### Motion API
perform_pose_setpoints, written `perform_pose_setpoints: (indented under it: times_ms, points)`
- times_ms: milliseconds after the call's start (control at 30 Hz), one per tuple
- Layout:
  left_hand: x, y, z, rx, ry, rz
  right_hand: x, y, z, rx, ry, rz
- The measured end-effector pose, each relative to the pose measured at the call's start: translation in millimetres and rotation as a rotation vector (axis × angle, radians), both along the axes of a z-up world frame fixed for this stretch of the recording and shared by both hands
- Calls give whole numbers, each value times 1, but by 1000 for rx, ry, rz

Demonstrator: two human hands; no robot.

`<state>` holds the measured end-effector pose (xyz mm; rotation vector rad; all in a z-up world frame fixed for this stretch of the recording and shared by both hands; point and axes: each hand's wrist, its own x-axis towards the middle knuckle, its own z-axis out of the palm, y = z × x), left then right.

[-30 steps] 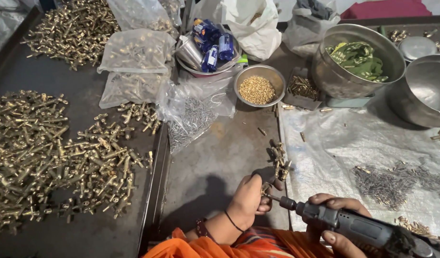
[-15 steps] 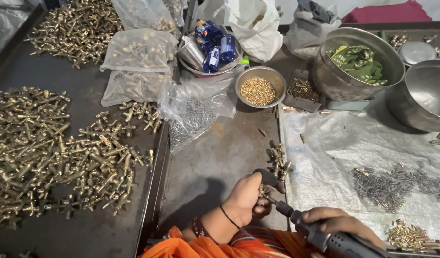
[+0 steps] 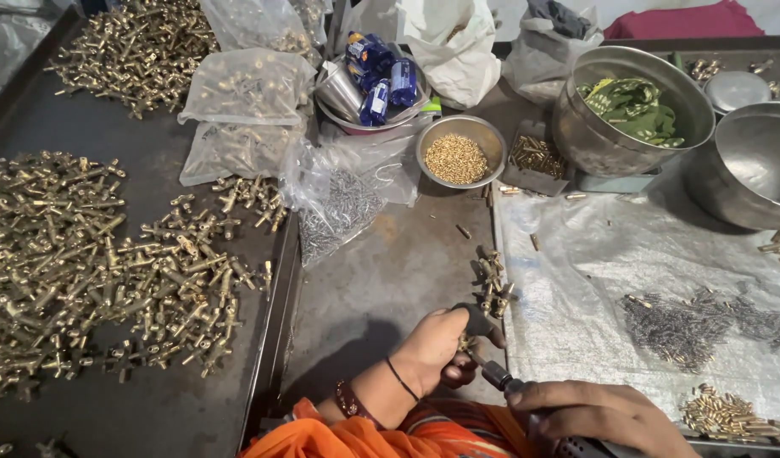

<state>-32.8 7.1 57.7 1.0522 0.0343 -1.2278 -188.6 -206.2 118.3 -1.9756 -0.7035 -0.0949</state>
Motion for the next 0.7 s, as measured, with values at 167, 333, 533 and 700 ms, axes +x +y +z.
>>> perform_pose_setpoints:
  times_ms: [167,333,533,700]
  points:
    - [-2,0,3,26,-64,-5,-3,1,-1,-18,-35,-38]
    - [-3,0,3,64,-145,6,-3,8,2,37,-19,-54]
    - [-7,4,2,2,-203,41,-7,6,-10,141,-52,-39]
    - [2,12,-18,2,-275,46,-2,4,-31,314,-15,-44]
